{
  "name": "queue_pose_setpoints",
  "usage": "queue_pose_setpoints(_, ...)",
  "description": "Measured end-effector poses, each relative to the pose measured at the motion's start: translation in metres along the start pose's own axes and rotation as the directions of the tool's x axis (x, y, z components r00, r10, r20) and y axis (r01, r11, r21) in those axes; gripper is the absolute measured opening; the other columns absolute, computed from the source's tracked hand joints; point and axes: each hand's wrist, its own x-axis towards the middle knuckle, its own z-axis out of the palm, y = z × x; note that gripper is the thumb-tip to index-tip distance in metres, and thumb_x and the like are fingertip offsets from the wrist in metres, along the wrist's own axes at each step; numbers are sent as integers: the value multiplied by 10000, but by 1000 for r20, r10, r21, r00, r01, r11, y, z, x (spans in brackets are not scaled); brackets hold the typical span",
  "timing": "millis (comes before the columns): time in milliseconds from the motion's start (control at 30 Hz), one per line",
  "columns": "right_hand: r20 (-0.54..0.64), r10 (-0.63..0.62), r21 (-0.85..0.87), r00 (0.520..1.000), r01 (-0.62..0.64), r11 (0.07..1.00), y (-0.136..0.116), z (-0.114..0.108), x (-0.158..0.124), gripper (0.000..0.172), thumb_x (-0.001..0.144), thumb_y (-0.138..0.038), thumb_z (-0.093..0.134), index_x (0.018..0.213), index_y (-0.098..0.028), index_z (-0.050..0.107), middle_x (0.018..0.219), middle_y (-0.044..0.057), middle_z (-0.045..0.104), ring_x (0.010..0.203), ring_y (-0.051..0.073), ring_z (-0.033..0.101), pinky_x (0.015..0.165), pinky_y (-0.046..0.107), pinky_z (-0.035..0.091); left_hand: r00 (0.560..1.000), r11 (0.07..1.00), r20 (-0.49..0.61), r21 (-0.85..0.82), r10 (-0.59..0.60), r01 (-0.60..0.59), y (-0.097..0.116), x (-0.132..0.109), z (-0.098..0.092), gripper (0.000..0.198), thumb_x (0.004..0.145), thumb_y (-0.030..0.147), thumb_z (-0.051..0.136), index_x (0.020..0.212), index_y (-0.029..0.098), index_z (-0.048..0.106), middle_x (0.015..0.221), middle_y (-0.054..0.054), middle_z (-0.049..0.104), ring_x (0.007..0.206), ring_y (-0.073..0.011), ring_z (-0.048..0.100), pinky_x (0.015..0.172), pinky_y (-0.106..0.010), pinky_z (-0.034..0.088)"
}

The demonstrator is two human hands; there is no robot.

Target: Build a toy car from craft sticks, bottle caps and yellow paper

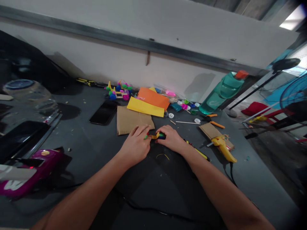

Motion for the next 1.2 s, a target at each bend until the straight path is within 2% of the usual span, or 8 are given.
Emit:
queue_pose_setpoints(133, 11, -4, 6, 1000, 4, 1000, -1, -1, 1, 236, 680, -189, 747, 881, -199, 622, 872, 33, 635, 867, 202, 525, 778, 330, 404, 999, 1000, 43, 26, 8, -9, 2, 0, 4, 334, 846, 189, 472, 1144, 139, 615, 1370, -157, 459, 1293, -289, 367, 1059, -491, 302)
queue_pose_setpoints(267, 10, -7, 8, 1000, 7, 1000, 0, 0, 1, 216, 683, -154, 721, 869, -199, 621, 867, 31, 636, 859, 199, 521, 772, 326, 398, 998, 1000, 62, 19, 14, -15, 6, 2, 8, 347, 847, 185, 464, 1166, 143, 596, 1387, -157, 442, 1308, -286, 345, 1065, -499, 286)
queue_pose_setpoints(467, 19, 6, 10, 1000, -6, 1000, 0, 0, 1, 227, 678, -154, 728, 871, -202, 618, 866, 31, 632, 858, 203, 520, 766, 322, 398, 999, 1000, 47, 9, 7, -7, 6, 2, 7, 333, 840, 179, 477, 1143, 157, 612, 1375, -156, 460, 1307, -288, 358, 1071, -518, 272)
queue_pose_setpoints(700, 26, 1, 11, 1000, -2, 1000, -2, -2, 1, 265, 680, -248, 769, 892, -205, 616, 873, 33, 627, 876, 207, 522, 787, 334, 403, 999, 999, 17, 5, -33, 33, -4, 0, -2, 257, 867, 197, 458, 1000, 165, 675, 1355, -143, 489, 1290, -293, 386, 1062, -525, 286)
queue_pose_setpoints(800, 51, -8, -3, 999, 9, 1000, -1, -2, 0, 306, 675, -258, 774, 927, -198, 612, 906, 47, 635, 902, 215, 524, 806, 343, 406, 998, 996, 8, -63, -57, 58, -6, -2, 0, 303, 859, 208, 473, 1107, 149, 636, 1340, -151, 500, 1275, -293, 402, 1041, -492, 336)
queue_pose_setpoints(900, 76, 9, 1, 997, -9, 1000, 0, -2, 0, 366, 667, -252, 774, 986, -199, 602, 957, 55, 637, 935, 223, 532, 819, 353, 409, 992, 979, 10, -162, -127, 127, -12, -4, 4, 488, 830, 237, 523, 1299, 109, 486, 1299, -168, 532, 1222, -296, 457, 1011, -473, 382)
queue_pose_setpoints(1033, 71, 98, 125, 993, -106, 986, 1, -3, -1, 364, 674, -282, 755, 997, -225, 596, 958, 20, 646, 902, 198, 570, 795, 336, 421, 938, 870, 97, -353, -333, 345, -23, -5, 9, 571, 810, 296, 556, 1342, 131, 430, 1185, -156, 618, 1075, -295, 580, 902, -474, 468)
queue_pose_setpoints(1200, 91, 239, 451, 967, -253, 856, 6, -3, 2, 390, 641, -353, 759, 966, -216, 594, 920, 2, 650, 807, 159, 588, 757, 316, 448, 860, 536, 175, -717, -480, 445, -31, -2, 11, 488, 798, 322, 578, 1253, 161, 507, 1117, -121, 661, 1012, -230, 631, 898, -436, 487)
